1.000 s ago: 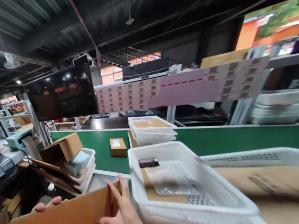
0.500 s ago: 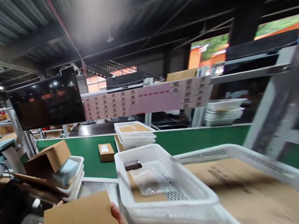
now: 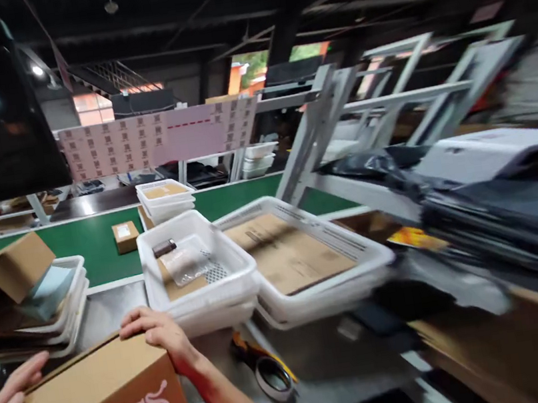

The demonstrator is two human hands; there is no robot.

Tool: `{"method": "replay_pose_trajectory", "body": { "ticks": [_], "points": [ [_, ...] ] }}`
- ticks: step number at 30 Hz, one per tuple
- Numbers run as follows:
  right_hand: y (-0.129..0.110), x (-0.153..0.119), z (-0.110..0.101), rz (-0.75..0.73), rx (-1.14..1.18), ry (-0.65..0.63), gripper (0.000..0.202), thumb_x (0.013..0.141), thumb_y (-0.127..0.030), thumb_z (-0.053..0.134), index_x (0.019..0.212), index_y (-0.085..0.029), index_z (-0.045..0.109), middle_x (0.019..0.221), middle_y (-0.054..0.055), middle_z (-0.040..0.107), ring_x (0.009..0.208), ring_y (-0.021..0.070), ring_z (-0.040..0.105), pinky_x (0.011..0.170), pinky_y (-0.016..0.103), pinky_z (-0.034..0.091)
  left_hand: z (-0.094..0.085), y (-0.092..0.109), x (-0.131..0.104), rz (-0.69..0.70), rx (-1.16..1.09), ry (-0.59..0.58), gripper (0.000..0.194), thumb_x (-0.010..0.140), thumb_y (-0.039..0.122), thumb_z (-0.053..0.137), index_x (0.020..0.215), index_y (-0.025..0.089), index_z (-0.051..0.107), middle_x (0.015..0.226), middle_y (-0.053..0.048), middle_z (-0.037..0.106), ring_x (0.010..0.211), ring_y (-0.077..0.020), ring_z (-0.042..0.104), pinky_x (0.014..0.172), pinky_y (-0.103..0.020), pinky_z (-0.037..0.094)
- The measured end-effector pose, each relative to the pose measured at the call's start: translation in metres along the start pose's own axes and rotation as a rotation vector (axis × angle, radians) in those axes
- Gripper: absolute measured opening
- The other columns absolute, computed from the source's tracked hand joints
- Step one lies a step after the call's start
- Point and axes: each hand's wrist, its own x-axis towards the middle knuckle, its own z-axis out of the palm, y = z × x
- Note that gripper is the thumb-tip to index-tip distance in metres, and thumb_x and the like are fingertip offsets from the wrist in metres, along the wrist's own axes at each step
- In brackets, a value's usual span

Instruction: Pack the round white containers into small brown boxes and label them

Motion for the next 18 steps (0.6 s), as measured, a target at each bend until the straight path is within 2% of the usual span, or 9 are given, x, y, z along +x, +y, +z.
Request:
{"method": "replay_pose_trajectory", "body": {
  "ticks": [2,4,5,7,10,11,13,15,18],
  "points": [
    [-0.016,-0.01,-0.008,-0.087,-0.046,-0.027,0.057,0.084,-0.052,0.05,0.122,-0.023,0.081,0.137,0.009,0.07,0.123,0.0337,0.066,0.112,0.05,0.048,-0.002,0.015,0.001,0.178,0.108,-0.007,0.048,0.095,0.059,0.057,0.138,0.043,0.072,0.156,0.003,0.064,0.152,-0.036,0.051,0.128,-0.055,0.039],
    [-0.005,-0.027,-0.013,-0.202,-0.192,-0.044,0.062,0.09,-0.053,0.046,0.139,-0.024,0.071,0.146,0.01,0.066,0.132,0.0337,0.062,0.119,0.053,0.043,0.008,0.006,0.006,0.332,0.181,-0.048,0.047,0.099,0.052,0.052,0.143,0.046,0.067,0.162,0.007,0.056,0.157,-0.0337,0.042,0.131,-0.057,0.028],
    [0.01,-0.04,-0.015,-0.255,-0.297,-0.061,0.064,0.092,-0.054,0.045,0.145,-0.024,0.066,0.149,0.011,0.064,0.136,0.0339,0.06,0.122,0.055,0.04,0.017,-0.009,0.009,0.394,0.208,-0.087,0.046,0.099,0.049,0.053,0.143,0.048,0.066,0.163,0.007,0.055,0.158,-0.0334,0.04,0.13,-0.057,0.028],
    [0.049,-0.074,-0.013,-0.308,-0.538,-0.104,0.066,0.092,-0.05,0.046,0.151,-0.022,0.059,0.149,0.015,0.064,0.142,0.0342,0.057,0.127,0.06,0.032,0.038,-0.052,0.009,0.485,0.279,-0.182,0.047,0.096,0.045,0.059,0.142,0.051,0.065,0.162,0.006,0.054,0.158,-0.0333,0.038,0.126,-0.057,0.033],
    [0.104,-0.129,-0.008,-0.238,-0.776,-0.132,0.064,0.096,-0.034,0.046,0.158,-0.019,0.049,0.154,0.018,0.061,0.152,0.0341,0.047,0.128,0.067,0.029,0.065,-0.119,0.0,0.506,0.423,-0.312,0.05,0.094,0.044,0.061,0.142,0.056,0.062,0.161,0.007,0.054,0.157,-0.0327,0.038,0.12,-0.056,0.04],
    [0.116,-0.145,-0.008,-0.215,-0.806,-0.122,0.065,0.097,-0.031,0.045,0.161,-0.018,0.045,0.158,0.018,0.057,0.156,0.0342,0.043,0.128,0.068,0.03,0.069,-0.134,-0.003,0.5,0.45,-0.329,0.049,0.095,0.044,0.06,0.143,0.055,0.062,0.163,0.007,0.051,0.157,-0.0328,0.038,0.12,-0.056,0.04],
    [0.129,-0.172,-0.018,-0.162,-0.824,-0.043,0.067,0.098,-0.029,0.045,0.164,-0.019,0.039,0.166,0.017,0.049,0.159,0.0345,0.037,0.129,0.068,0.03,0.073,-0.149,-0.004,0.486,0.466,-0.332,0.047,0.097,0.044,0.057,0.143,0.053,0.063,0.166,0.007,0.046,0.155,-0.0326,0.042,0.121,-0.052,0.04],
    [0.133,-0.192,-0.042,0.021,-0.858,0.121,0.06,0.099,-0.028,0.045,0.159,-0.02,0.047,0.162,0.015,0.054,0.154,0.0328,0.046,0.13,0.063,0.032,0.073,-0.148,0.0,0.478,0.462,-0.336,0.043,0.099,0.046,0.057,0.141,0.049,0.066,0.167,0.005,0.046,0.151,-0.0309,0.05,0.119,-0.046,0.045],
    [0.134,-0.214,-0.098,0.568,-1.002,0.396,0.05,0.096,-0.017,0.044,0.142,-0.018,0.063,0.15,0.013,0.065,0.147,0.0293,0.054,0.129,0.047,0.037,0.079,-0.131,0.01,0.511,0.458,-0.364,0.041,0.101,0.047,0.057,0.139,0.044,0.07,0.164,0.002,0.051,0.145,-0.0262,0.058,0.118,-0.036,0.047]
  ]
}}
